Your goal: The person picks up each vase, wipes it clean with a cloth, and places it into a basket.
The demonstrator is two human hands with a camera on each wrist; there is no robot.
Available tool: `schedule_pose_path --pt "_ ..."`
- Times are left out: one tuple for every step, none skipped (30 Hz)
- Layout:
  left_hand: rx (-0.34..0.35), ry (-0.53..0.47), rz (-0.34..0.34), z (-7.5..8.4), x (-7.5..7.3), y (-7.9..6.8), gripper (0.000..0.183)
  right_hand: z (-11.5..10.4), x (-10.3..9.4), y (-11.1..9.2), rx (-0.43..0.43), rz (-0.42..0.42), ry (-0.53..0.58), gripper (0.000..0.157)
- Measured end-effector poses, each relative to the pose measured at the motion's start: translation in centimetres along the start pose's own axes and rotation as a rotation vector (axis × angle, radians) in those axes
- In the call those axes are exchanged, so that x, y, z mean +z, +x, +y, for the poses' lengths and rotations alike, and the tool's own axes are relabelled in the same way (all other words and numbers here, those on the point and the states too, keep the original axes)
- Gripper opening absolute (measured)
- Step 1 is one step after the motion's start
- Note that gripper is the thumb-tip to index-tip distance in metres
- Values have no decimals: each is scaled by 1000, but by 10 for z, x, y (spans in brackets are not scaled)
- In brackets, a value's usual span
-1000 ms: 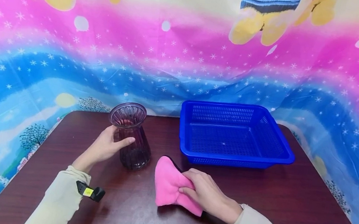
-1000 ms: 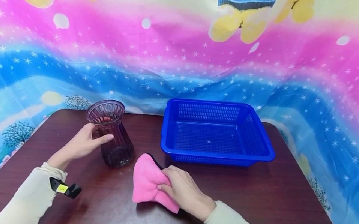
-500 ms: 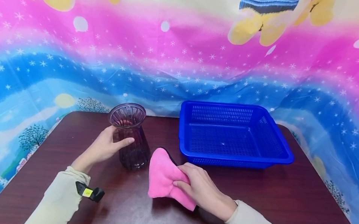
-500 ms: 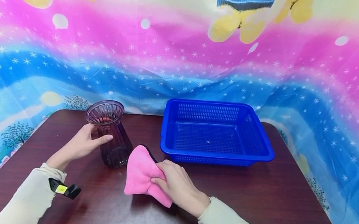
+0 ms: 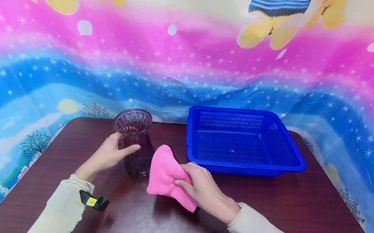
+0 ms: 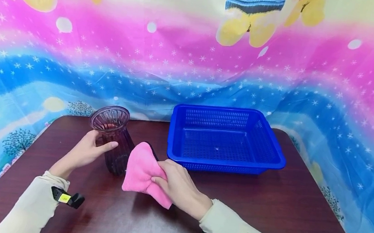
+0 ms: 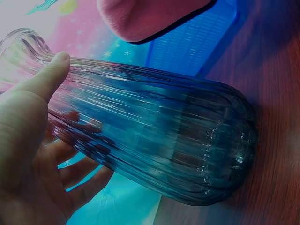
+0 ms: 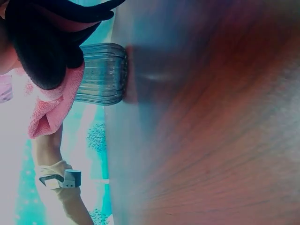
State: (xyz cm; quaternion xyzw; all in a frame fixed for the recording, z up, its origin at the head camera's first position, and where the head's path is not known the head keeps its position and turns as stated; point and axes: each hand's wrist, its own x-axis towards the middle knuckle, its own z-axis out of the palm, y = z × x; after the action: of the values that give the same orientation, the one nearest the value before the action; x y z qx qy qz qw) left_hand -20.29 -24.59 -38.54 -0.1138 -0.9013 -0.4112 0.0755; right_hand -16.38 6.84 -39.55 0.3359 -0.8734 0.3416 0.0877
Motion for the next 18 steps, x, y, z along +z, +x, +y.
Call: schedule_pose_path --pt "-1 2 0 0 0 0 53 -1 -1 1 -8 3 -1 12" --pt "-1 3 0 0 0 0 53 -1 -1 3 -15 6 -1 12" --pt "-1 2 0 0 0 0 53 -2 -2 4 -21 9 -1 12" --pt "-1 2 0 0 0 0 53 -3 -2 5 -24 10 -2 12" --pt "0 2 -1 1 0 0 53 -4 -3 6 -25 10 -4 13" --pt "1 2 -1 1 0 0 53 -4 -3 8 -25 10 -5 14" --pt "2 1 -1 1 0 0 52 -5 -4 9 -24 11 -8 15" --pt "4 -1 -1 1 0 0 52 -6 -4 10 -21 12 -10 17" --pt "5 -2 -2 1 0 0 52 -7 -4 11 -18 13 -13 18" --pt "6 -1 -2 1 0 0 52 -8 -5 13 -15 13 -16 20" --pt "6 -1 -2 1 0 0 52 -8 -5 14 -13 14 -18 21" --pt "7 -1 -2 1 0 0 52 -8 -5 15 -9 15 -20 21" --pt "6 0 -2 1 0 0 52 -9 -5 16 -8 15 -22 22" --pt "5 0 -2 1 0 0 52 -9 -5 17 -5 14 -22 21" --pt "5 1 -1 1 0 0 52 -9 -5 18 -2 12 -22 20" --pt "5 1 0 1 0 0 52 -9 -5 19 2 10 -23 19" --pt "5 1 2 1 1 0 51 -8 -5 20 6 8 -23 19" --pt "7 0 3 1 1 0 51 -9 -5 21 10 8 -25 19"
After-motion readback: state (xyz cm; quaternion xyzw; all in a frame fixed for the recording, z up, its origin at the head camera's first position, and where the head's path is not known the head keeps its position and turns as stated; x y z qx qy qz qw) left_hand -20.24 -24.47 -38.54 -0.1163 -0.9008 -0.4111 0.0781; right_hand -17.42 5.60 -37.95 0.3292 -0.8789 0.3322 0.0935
